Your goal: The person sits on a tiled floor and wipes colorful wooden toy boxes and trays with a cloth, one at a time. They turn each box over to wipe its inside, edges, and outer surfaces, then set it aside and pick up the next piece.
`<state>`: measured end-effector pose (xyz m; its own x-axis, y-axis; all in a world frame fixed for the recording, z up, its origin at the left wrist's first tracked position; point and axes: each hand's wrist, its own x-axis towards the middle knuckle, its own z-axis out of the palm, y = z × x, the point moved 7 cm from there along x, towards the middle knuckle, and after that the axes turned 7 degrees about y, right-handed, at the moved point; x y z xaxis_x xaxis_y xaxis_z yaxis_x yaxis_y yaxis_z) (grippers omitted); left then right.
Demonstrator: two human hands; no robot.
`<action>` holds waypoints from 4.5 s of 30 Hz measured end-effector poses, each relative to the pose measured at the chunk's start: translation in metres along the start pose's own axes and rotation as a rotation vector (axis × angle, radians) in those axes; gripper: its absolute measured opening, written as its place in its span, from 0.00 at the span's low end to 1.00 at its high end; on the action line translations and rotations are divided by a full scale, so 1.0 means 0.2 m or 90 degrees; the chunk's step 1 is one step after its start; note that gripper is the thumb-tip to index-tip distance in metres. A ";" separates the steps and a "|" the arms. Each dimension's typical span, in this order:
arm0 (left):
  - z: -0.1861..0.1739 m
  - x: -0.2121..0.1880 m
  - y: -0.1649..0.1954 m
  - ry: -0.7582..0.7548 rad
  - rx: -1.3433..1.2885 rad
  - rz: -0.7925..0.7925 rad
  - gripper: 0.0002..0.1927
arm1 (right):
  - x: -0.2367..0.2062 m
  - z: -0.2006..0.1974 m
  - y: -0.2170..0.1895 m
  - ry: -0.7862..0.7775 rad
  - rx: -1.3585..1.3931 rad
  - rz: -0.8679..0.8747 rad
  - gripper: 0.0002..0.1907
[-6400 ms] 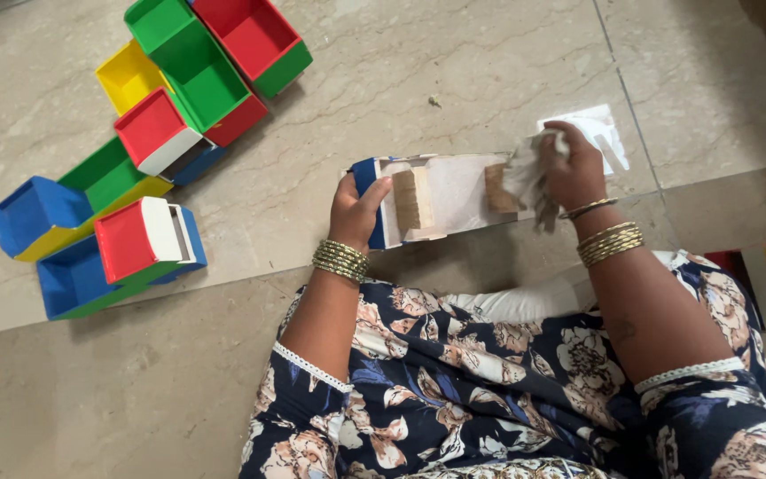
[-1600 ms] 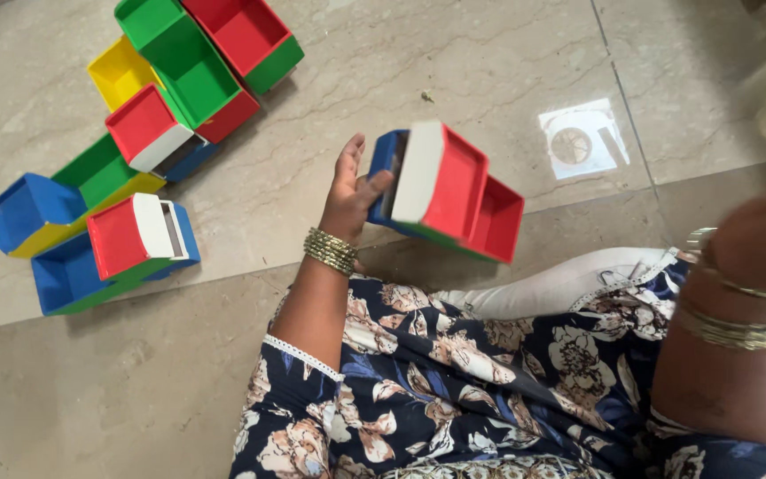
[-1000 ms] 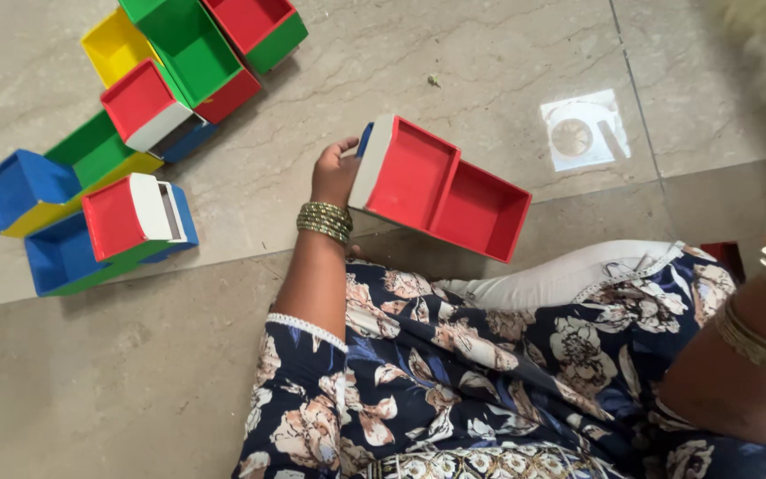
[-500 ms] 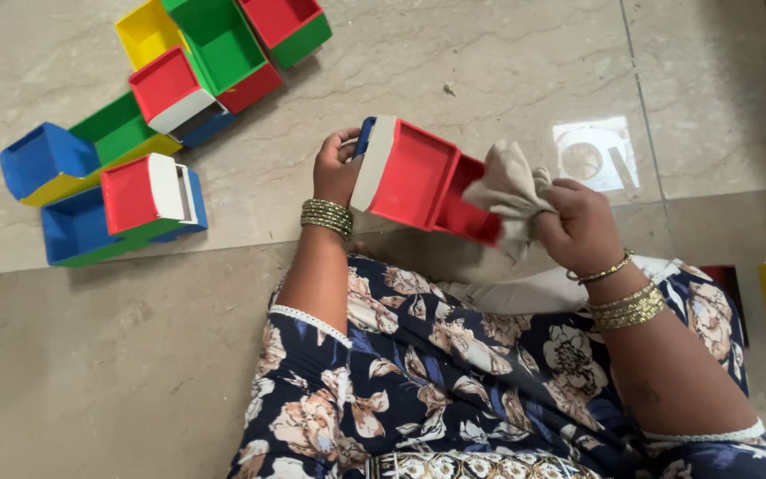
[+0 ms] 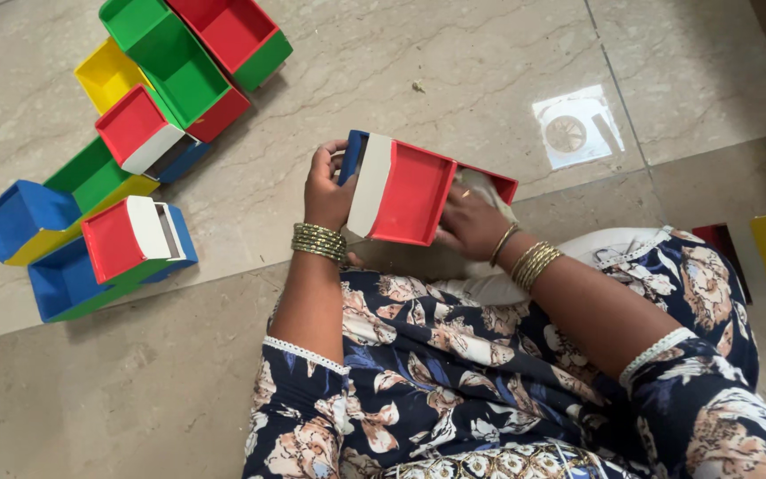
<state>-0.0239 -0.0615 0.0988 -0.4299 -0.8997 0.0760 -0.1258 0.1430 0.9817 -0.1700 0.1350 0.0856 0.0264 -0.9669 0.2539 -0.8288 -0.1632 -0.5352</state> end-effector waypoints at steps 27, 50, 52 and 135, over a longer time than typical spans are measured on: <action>-0.03 0.00 -0.25 0.136 -0.202 -0.094 0.38 | -0.11 -0.21 -0.02 0.068 0.173 0.275 0.40; 0.47 -0.33 -0.03 -0.460 0.029 -0.145 0.48 | -0.26 -0.64 0.32 0.380 0.114 0.400 0.43; 0.45 -0.30 -0.08 -0.450 0.126 -0.117 0.43 | -0.30 -0.71 0.37 0.379 0.050 0.427 0.41; -1.29 -0.27 -0.04 0.329 0.844 -0.075 0.50 | -0.16 0.30 0.09 -0.428 -0.191 0.270 0.48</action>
<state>0.2308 -0.1195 0.1315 -0.0267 -0.9385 0.3441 -0.9899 0.0728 0.1220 -0.1523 0.1515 0.0185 -0.0720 -0.8611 -0.5033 -0.9542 0.2064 -0.2166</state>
